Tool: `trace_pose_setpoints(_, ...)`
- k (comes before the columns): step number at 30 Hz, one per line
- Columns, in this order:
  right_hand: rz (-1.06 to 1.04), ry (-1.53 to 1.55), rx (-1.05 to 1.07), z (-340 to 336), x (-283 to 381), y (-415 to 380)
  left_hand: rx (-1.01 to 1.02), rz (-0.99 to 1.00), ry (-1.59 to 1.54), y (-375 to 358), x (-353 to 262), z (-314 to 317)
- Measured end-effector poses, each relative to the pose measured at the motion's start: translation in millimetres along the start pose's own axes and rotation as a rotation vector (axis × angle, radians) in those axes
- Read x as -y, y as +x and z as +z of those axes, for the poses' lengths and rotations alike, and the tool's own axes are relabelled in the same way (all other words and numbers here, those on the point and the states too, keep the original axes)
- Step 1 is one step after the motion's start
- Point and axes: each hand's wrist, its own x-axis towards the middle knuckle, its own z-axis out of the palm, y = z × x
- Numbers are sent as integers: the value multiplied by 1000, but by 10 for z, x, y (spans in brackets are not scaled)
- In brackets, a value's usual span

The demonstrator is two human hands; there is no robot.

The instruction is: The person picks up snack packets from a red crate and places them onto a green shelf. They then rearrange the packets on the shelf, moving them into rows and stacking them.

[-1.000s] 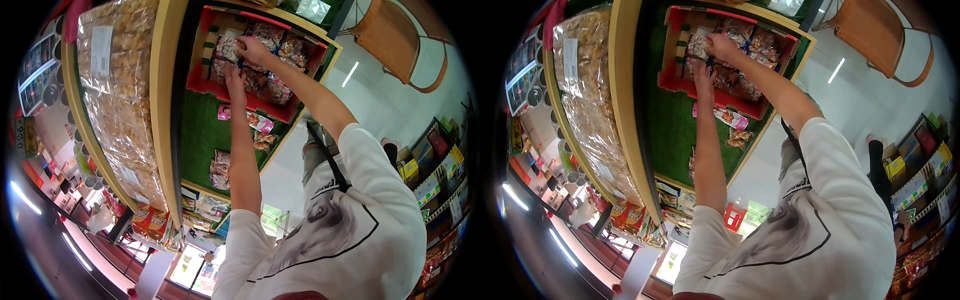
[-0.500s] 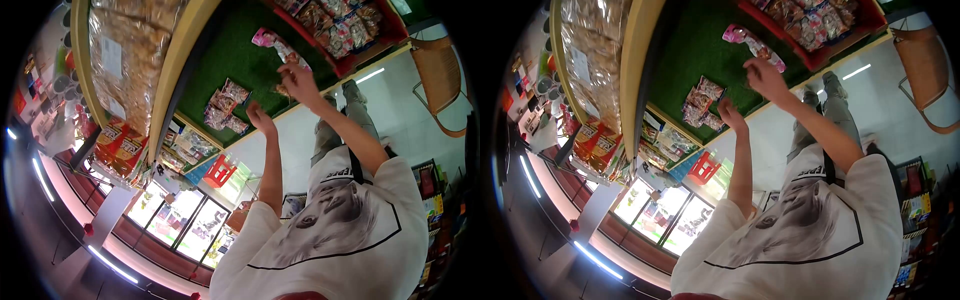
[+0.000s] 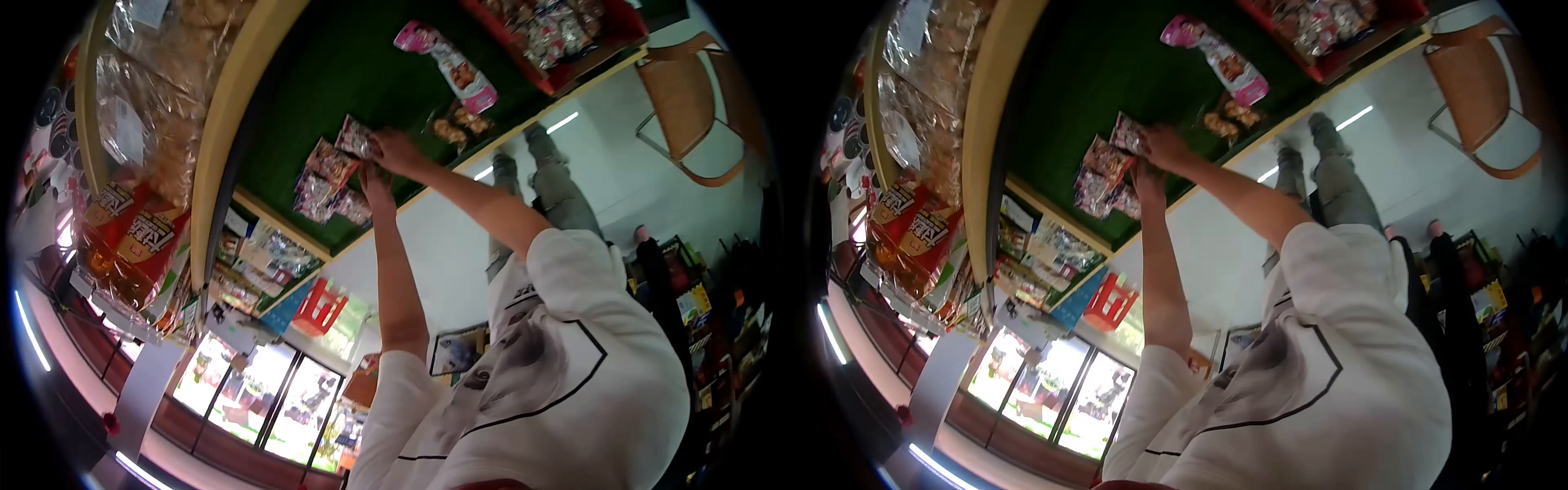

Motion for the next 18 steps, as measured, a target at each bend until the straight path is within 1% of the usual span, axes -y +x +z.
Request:
trace_pose_setpoints(2,130,76,-9,-132,-4,-109,89,198,132,-155,66,102)
trace_pose_setpoints(3,194,128,5,-249,12,-160,87,224,143,-267,126,140)
trace_pose_setpoints(4,186,166,-25,-330,-7,-209,86,250,153,-377,185,181)
trace_pose_setpoints(5,188,249,-24,-466,-2,-276,45,166,-27,-441,204,271)
trace_pose_setpoints(6,111,236,-92,-473,-81,-327,-10,92,-213,-506,224,360)
trace_pose_setpoints(7,97,401,-110,-621,-56,-362,-100,-111,-580,-715,11,592)
trace_pose_setpoints(9,-37,352,-151,-1039,40,-413,-21,-54,-541,-1006,-297,980)
trace_pose_setpoints(10,-41,403,-165,-1272,92,-426,-28,-15,-519,-1089,-357,1127)
trace_pose_setpoints(12,-50,512,-191,-1788,203,-421,-43,46,-481,-1214,-668,1528)
trace_pose_setpoints(13,-12,556,-218,-2056,256,-375,-49,75,-463,-1256,-824,1724)
trace_pose_setpoints(15,64,645,-271,-2603,314,-280,46,187,-318,-1251,-1082,2132)
trace_pose_setpoints(16,41,604,-309,-2836,260,-200,101,231,-225,-1237,-1218,2366)
trace_pose_setpoints(17,-73,559,-406,-3127,184,-89,153,275,-131,-1236,-1369,2635)
trace_pose_setpoints(18,-97,547,-454,-3360,70,21,191,253,-72,-1248,-1550,2935)
